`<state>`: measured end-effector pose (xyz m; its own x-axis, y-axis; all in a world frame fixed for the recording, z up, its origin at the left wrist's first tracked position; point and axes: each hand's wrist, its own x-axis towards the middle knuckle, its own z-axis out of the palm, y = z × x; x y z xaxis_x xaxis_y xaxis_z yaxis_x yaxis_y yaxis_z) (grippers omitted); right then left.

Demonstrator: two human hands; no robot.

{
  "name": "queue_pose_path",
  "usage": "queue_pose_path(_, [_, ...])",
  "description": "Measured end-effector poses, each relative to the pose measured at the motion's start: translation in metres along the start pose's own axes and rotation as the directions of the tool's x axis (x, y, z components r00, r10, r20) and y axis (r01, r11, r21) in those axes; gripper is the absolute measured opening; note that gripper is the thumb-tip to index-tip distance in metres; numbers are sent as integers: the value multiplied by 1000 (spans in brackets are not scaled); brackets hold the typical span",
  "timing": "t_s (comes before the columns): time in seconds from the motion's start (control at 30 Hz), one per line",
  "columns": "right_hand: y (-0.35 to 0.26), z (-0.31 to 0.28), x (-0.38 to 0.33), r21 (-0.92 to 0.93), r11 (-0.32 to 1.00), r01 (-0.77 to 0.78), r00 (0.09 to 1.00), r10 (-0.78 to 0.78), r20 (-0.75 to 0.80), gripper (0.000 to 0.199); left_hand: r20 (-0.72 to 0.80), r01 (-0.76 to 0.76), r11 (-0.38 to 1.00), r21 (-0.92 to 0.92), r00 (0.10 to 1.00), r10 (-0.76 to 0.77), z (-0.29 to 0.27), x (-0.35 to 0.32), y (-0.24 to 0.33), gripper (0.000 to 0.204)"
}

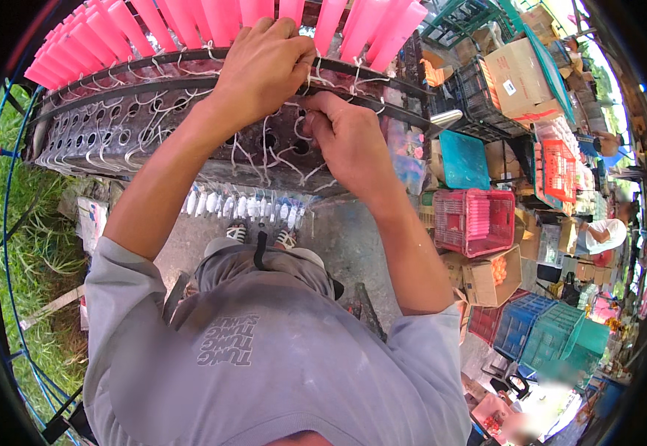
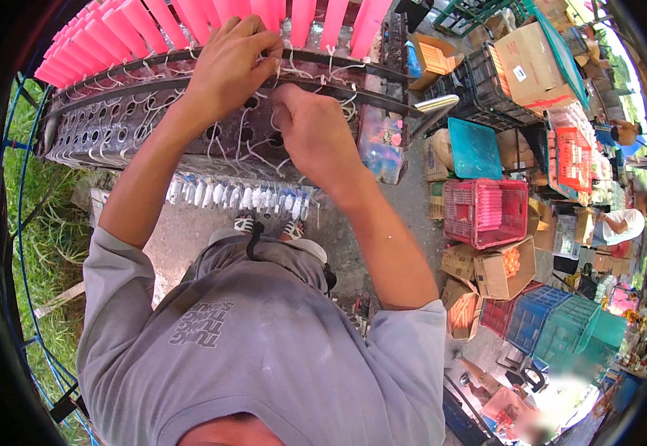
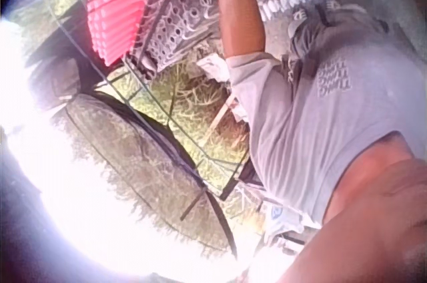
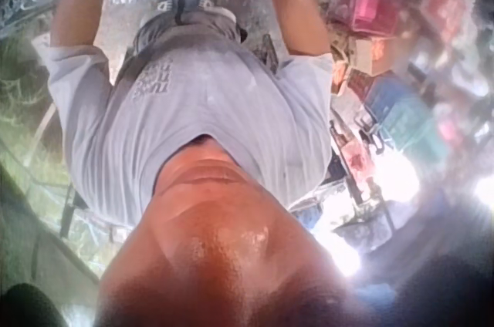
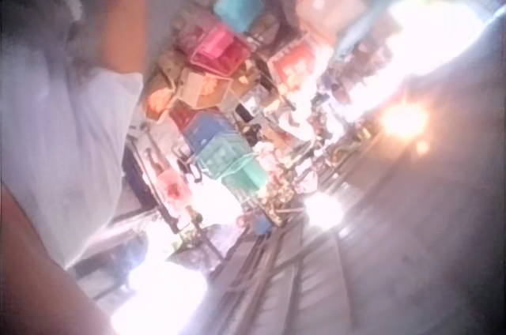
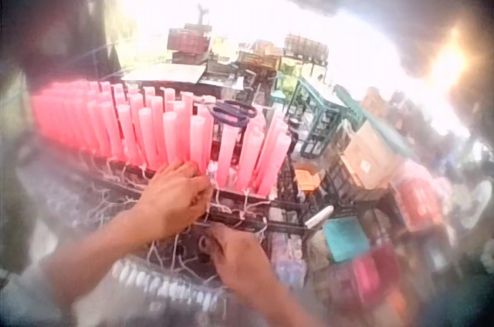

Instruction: The person places pink candles into a red basket, then moves to a metal rack and threads white wicks through holes in the rack, securing them with small metal rings. The person continues threading and securing wicks across the rack.

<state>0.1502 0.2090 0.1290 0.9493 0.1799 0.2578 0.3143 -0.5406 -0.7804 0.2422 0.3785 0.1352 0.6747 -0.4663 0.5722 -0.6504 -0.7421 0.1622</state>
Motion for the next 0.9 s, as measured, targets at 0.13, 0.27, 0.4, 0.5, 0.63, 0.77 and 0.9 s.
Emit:
queue_pose_path(0.13, [9,-29,-13,-132,990,46,996,-35,81,15,260,18,890,-455,959,113,-40,-20,4,15])
queue_pose_path(0.27, [-14,-37,-12,-246,969,-1,989,37,143,18,490,-36,888,-458,823,286,-46,-51,-24,18])
queue_pose_path(0.4, [-41,9,-4,-279,954,-114,962,176,207,32,507,162,796,-583,838,201,-50,-46,-34,18])
queue_pose_path(0.5, [-52,30,-10,-112,974,-199,963,216,164,28,478,295,649,-702,870,121,-63,-45,-35,11])
queue_pose_path(0.63, [-81,18,-61,442,821,-361,927,369,70,17,431,218,607,-765,873,230,-56,-57,-48,10])
queue_pose_path(0.77, [-108,36,-99,657,675,-336,883,468,-30,22,330,104,591,-800,898,289,-52,-71,-42,11])
queue_pose_path(0.9, [-137,62,-123,660,711,-244,843,492,-218,24,469,296,447,-844,812,348,-81,-86,-37,18])
